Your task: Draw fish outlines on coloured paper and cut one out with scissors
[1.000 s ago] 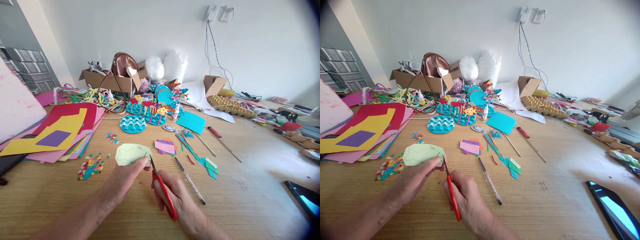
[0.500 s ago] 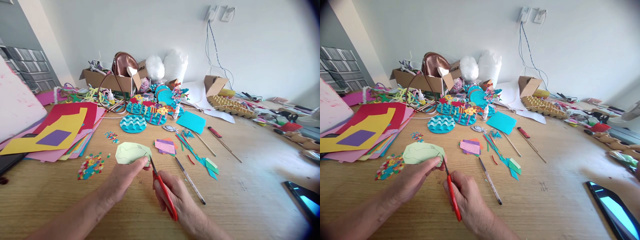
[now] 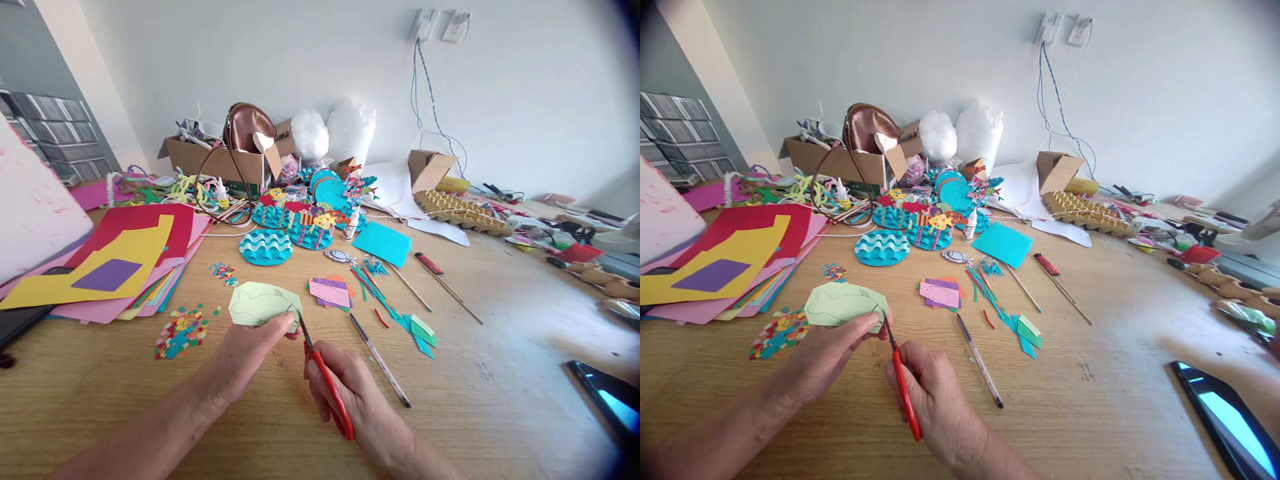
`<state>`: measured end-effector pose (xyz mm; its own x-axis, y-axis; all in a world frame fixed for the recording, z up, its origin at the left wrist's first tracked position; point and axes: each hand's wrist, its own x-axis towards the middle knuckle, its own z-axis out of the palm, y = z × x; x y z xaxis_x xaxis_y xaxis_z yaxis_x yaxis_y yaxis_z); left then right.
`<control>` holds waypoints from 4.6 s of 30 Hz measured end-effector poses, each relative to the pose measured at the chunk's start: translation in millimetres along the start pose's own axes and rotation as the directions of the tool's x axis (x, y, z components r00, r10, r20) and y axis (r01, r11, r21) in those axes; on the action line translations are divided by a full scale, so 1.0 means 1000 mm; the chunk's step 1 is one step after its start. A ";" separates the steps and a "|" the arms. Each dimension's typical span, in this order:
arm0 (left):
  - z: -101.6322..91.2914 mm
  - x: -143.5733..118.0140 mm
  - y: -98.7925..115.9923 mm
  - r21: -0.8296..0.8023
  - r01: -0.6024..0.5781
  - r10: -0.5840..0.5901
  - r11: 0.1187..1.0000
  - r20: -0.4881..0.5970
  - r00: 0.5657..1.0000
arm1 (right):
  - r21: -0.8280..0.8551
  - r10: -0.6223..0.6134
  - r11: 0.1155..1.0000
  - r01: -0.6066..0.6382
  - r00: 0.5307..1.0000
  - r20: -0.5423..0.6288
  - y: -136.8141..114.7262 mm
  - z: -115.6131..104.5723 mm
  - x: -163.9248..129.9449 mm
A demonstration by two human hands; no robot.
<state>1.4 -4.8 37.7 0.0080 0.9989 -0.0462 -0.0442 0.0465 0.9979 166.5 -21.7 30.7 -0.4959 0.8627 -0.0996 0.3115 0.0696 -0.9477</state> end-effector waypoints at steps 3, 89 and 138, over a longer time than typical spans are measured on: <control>0.001 -0.001 0.000 0.060 -0.006 0.007 0.998 -0.031 0.999 | 0.000 -0.021 1.000 0.021 1.000 0.018 -0.002 -0.001 0.000; 0.003 -0.006 -0.006 -0.008 -0.001 0.001 1.000 -0.015 1.000 | 0.069 -0.038 0.997 0.034 0.997 0.063 -0.002 -0.001 -0.002; 0.000 -0.004 0.006 0.134 -0.019 0.023 0.991 -0.029 0.999 | 0.013 -0.017 1.000 0.016 0.998 0.060 -0.004 -0.004 0.000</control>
<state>0.6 -8.5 43.4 -0.0217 0.9995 -0.0250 0.0897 0.0268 0.9956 169.0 -20.2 35.6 -0.5486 0.8299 -0.1013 0.2929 0.0773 -0.9530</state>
